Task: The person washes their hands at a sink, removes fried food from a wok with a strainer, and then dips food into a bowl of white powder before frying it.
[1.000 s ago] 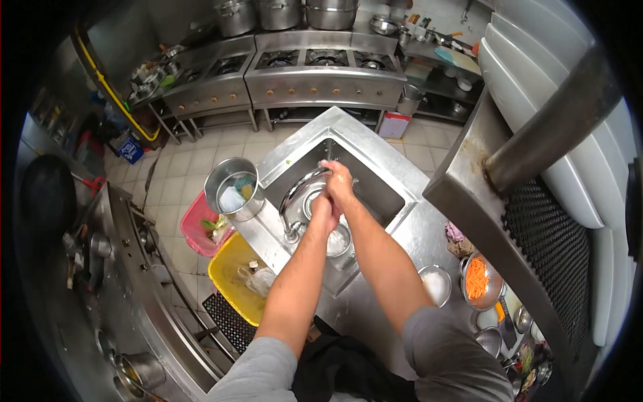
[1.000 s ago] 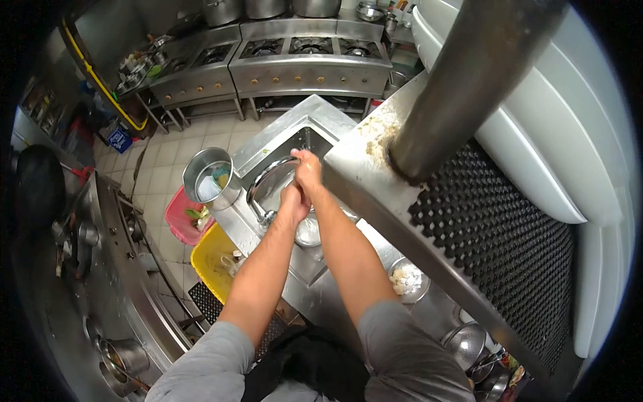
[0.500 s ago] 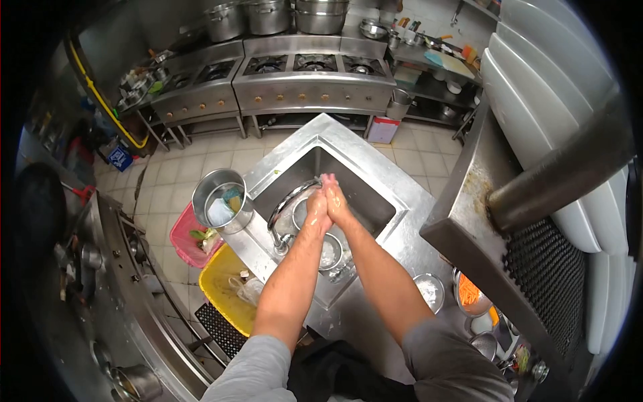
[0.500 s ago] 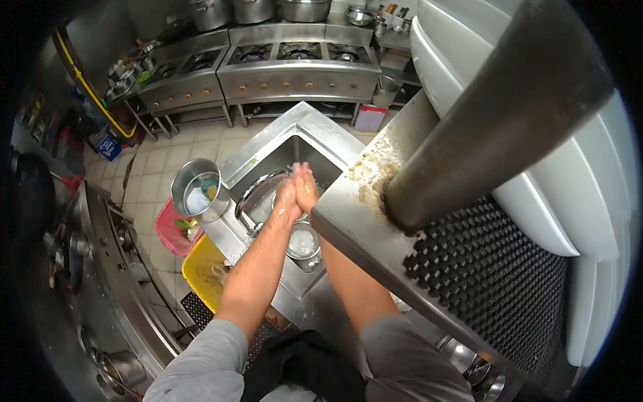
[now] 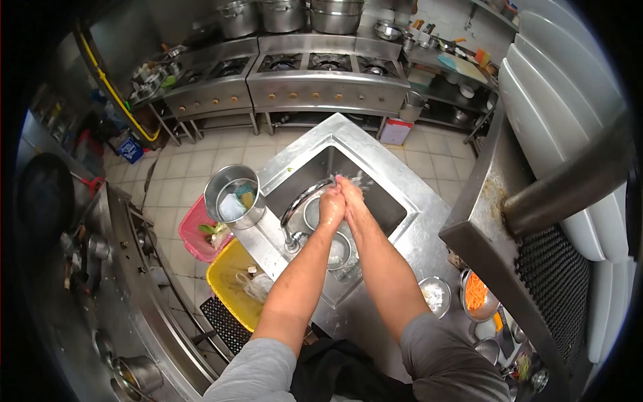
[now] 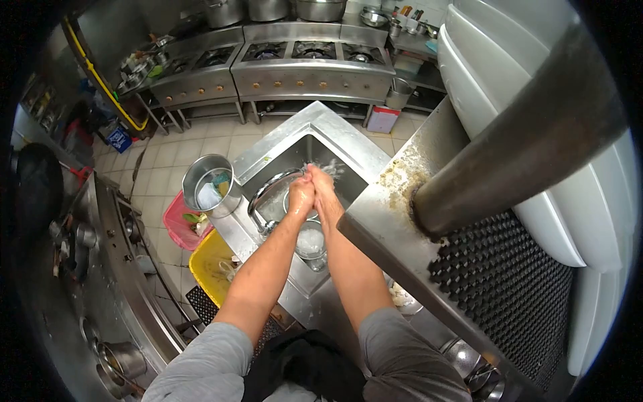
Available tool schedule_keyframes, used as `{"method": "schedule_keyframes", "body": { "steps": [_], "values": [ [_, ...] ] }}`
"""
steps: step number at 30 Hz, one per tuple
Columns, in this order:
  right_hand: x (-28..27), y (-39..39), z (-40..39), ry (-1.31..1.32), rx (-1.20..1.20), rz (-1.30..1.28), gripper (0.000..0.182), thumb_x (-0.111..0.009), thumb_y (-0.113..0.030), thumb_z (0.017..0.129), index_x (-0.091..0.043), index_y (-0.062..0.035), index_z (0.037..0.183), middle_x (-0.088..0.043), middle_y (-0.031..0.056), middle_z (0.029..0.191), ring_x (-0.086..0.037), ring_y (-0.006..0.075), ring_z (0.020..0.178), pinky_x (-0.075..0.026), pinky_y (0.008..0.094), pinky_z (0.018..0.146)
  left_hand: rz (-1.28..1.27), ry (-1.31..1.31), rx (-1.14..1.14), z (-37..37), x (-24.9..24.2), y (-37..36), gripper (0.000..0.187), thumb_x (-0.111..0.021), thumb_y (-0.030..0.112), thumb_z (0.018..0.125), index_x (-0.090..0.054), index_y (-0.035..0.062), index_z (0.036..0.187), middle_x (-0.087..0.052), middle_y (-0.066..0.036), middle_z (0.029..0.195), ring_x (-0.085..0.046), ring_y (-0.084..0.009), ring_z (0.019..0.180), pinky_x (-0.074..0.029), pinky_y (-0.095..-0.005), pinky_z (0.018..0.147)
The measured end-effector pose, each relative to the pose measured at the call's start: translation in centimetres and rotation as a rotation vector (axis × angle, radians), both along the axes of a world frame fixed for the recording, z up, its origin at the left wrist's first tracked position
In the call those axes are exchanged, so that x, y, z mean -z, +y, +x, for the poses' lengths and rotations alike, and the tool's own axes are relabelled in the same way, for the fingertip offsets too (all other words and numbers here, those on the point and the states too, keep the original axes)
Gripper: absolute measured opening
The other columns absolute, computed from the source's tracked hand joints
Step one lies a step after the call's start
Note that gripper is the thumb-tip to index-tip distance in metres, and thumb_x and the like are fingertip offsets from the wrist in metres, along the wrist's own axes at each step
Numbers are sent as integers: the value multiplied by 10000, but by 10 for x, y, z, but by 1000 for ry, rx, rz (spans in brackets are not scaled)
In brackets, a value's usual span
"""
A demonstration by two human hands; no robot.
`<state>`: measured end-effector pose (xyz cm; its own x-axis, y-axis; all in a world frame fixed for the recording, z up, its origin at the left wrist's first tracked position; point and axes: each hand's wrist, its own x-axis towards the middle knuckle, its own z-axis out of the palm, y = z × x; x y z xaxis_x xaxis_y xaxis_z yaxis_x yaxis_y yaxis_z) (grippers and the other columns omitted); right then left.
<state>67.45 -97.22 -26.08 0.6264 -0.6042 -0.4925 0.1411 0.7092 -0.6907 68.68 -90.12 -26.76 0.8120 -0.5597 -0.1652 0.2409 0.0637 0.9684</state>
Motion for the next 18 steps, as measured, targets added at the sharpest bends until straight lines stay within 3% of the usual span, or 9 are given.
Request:
{"method": "schedule_keyframes", "body": {
  "steps": [1, 2, 6, 8, 9, 11, 12, 15, 18],
  "values": [
    [-1, 2, 3, 39, 68, 37, 226, -654, -240, 875, -549, -92, 740, -544, 39, 640, -477, 159, 494, -416, 336, 478, 303, -354, 1, -2, -8, 7, 250, -497, 193, 881, -673, 20, 918, -669, -212, 867, -657, -324, 828, -493, -382, 735],
    [4, -1, -1, 30, -5, -55, 196, -624, -237, 896, -575, -82, 788, -568, 48, 656, -520, 156, 523, -428, 309, 496, 434, -365, -23, -14, -44, 20, 310, -467, 252, 876, -689, 36, 886, -657, -233, 847, -653, -350, 819, -486, -410, 761],
    [-12, 17, -17, 134, -119, -371, 108, -565, -141, 913, -612, -44, 912, -603, 71, 727, -596, 189, 610, -517, 322, 573, 453, -686, -84, -7, -6, 30, 272, -596, 258, 857, -637, -10, 873, -654, -156, 773, -622, -238, 720, -483, -352, 687],
    [-18, 26, -23, -129, -51, -270, 113, -530, -80, 927, -587, -10, 995, -618, 105, 815, -620, 211, 695, -550, 330, 660, 304, -537, -388, -6, 3, 27, 246, -670, 259, 839, -598, 34, 906, -628, -93, 823, -606, -214, 775, -484, -331, 727],
    [-21, 26, -24, -128, -51, -270, 113, -530, -80, 927, -587, -10, 995, -618, 105, 815, -620, 211, 695, -550, 330, 660, 305, -536, -388, -9, -2, 24, 246, -670, 259, 839, -598, 34, 906, -628, -93, 823, -606, -214, 775, -484, -331, 727],
    [-19, 25, -30, -329, 8, 27, 131, -538, -86, 933, -575, 31, 979, -603, 103, 824, -624, 228, 712, -549, 331, 669, -265, 221, -179, -17, -13, 15, 225, -705, 230, 831, -580, 68, 926, -588, -87, 1041, -561, -216, 990, -468, -347, 857],
    [-17, 25, -28, -318, 6, 132, 129, -543, -62, 918, -568, 41, 992, -603, 107, 825, -619, 235, 711, -553, 340, 695, -445, 357, -18, -17, -15, 13, 199, -697, 251, 857, -581, 90, 876, -599, -48, 953, -580, -165, 900, -488, -321, 789],
    [-23, 29, -38, -365, 50, 68, 129, -526, -36, 913, -579, 36, 1006, -611, 105, 861, -618, 225, 721, -542, 317, 714, -436, 553, 208, -9, -29, 11, 137, -683, 178, 859, -575, 99, 832, -590, -30, 840, -581, -137, 793, -494, -293, 713],
    [-41, 39, -49, -266, 24, -200, 177, -519, -56, 917, -623, 36, 1028, -643, 97, 914, -618, 173, 773, -511, 280, 702, -349, 486, 138, -2, -36, -4, 141, -704, 173, 822, -586, 96, 828, -584, -18, 767, -573, -144, 675, -481, -308, 592]
  ]
}}
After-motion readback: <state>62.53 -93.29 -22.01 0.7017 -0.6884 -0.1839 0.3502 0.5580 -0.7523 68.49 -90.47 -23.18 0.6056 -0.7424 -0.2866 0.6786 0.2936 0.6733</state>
